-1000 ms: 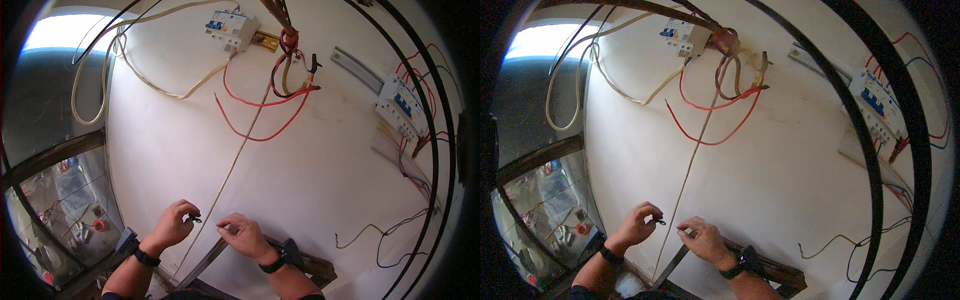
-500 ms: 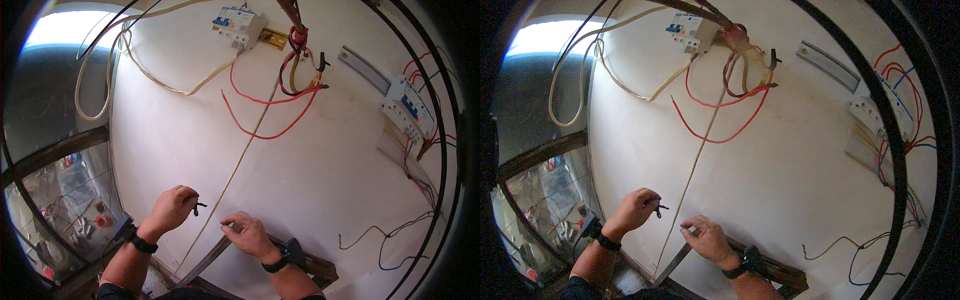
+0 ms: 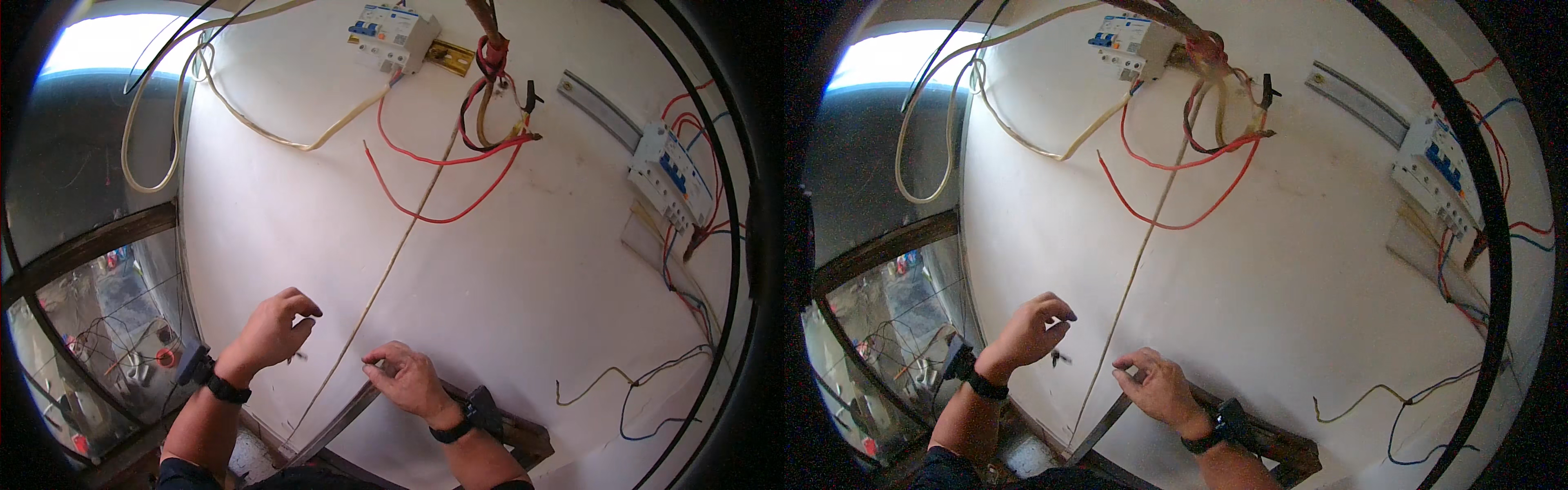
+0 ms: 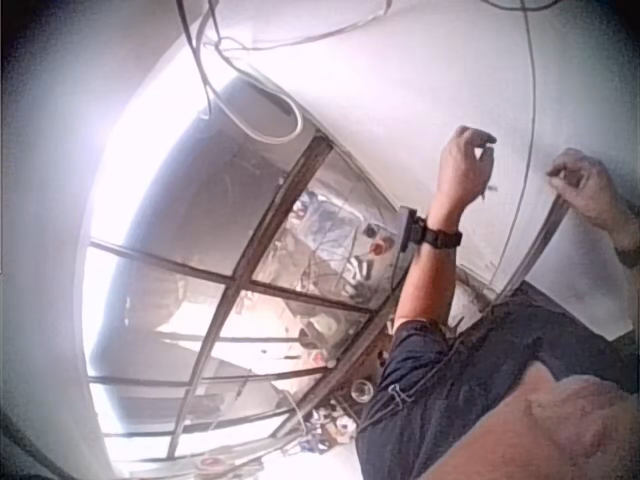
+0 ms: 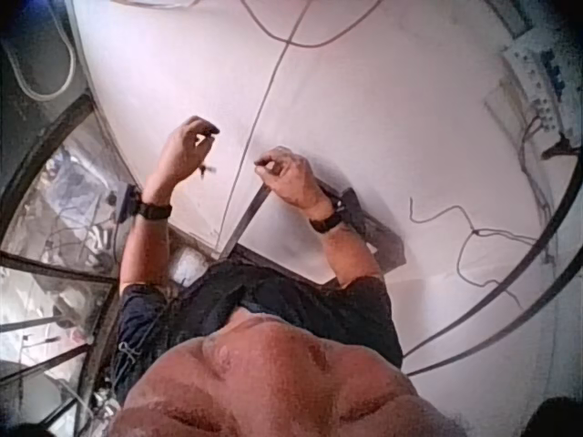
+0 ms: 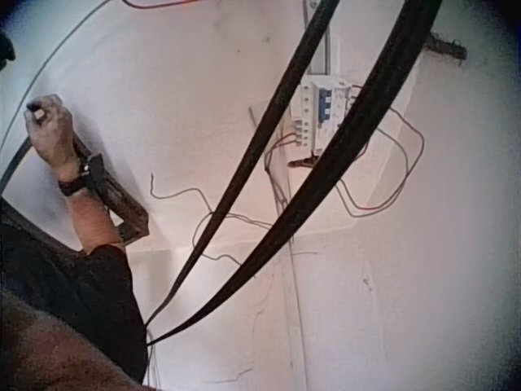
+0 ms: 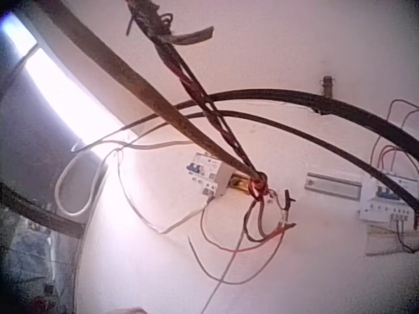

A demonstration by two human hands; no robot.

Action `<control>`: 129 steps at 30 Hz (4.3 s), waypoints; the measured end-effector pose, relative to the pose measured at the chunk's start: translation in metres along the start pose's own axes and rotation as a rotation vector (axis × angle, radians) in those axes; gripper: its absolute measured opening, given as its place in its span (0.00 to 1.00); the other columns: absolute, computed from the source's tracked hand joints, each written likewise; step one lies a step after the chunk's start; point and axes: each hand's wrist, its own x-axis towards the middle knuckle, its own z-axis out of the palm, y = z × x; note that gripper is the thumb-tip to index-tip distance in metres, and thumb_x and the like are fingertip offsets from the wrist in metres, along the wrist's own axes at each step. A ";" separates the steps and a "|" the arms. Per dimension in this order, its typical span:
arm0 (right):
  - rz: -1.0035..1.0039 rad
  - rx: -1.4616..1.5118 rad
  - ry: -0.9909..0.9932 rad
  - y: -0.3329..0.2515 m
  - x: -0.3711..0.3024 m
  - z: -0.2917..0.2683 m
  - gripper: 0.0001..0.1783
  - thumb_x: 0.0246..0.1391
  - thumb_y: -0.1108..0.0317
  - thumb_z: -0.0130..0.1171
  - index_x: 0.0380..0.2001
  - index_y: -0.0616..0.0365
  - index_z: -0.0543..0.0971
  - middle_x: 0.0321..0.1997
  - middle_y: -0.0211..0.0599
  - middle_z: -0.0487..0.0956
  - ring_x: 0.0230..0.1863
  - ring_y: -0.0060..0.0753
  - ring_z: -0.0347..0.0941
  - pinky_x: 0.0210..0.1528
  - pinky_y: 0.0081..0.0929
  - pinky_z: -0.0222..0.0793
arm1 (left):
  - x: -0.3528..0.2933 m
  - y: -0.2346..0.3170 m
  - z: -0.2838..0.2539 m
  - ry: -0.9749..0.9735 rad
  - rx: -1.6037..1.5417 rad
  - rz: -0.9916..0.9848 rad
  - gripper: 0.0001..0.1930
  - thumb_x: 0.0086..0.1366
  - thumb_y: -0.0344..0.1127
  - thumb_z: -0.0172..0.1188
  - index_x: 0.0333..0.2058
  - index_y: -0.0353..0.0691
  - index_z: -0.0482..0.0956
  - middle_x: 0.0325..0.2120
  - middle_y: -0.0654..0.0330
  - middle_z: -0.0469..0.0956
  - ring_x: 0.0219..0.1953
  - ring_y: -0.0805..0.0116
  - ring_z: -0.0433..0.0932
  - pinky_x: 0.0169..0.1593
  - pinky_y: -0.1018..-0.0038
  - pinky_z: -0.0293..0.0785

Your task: Repairing and insulating electrical connections in a junction box using electrical tape.

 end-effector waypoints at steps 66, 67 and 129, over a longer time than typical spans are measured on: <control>-0.335 0.596 0.600 -0.136 0.122 -0.159 0.11 0.65 0.67 0.62 0.46 0.60 0.78 0.36 0.34 0.84 0.25 0.26 0.80 0.22 0.18 0.63 | 0.138 0.170 0.001 0.685 0.157 0.640 0.05 0.65 0.33 0.67 0.34 0.39 0.82 0.32 0.53 0.81 0.30 0.49 0.82 0.34 0.60 0.77; -0.354 0.542 0.611 -0.133 0.123 -0.161 0.12 0.64 0.67 0.62 0.47 0.60 0.78 0.36 0.34 0.84 0.25 0.26 0.81 0.22 0.18 0.64 | 0.139 0.170 0.002 0.683 0.142 0.620 0.05 0.65 0.33 0.67 0.34 0.39 0.82 0.32 0.54 0.81 0.30 0.49 0.82 0.34 0.60 0.78; -0.477 0.109 0.529 -0.154 0.145 -0.225 0.18 0.65 0.60 0.64 0.51 0.61 0.82 0.38 0.32 0.85 0.20 0.13 0.63 0.20 0.14 0.55 | 0.141 0.169 -0.015 0.601 0.151 0.716 0.05 0.65 0.30 0.67 0.37 0.35 0.83 0.31 0.53 0.81 0.26 0.59 0.82 0.31 0.66 0.77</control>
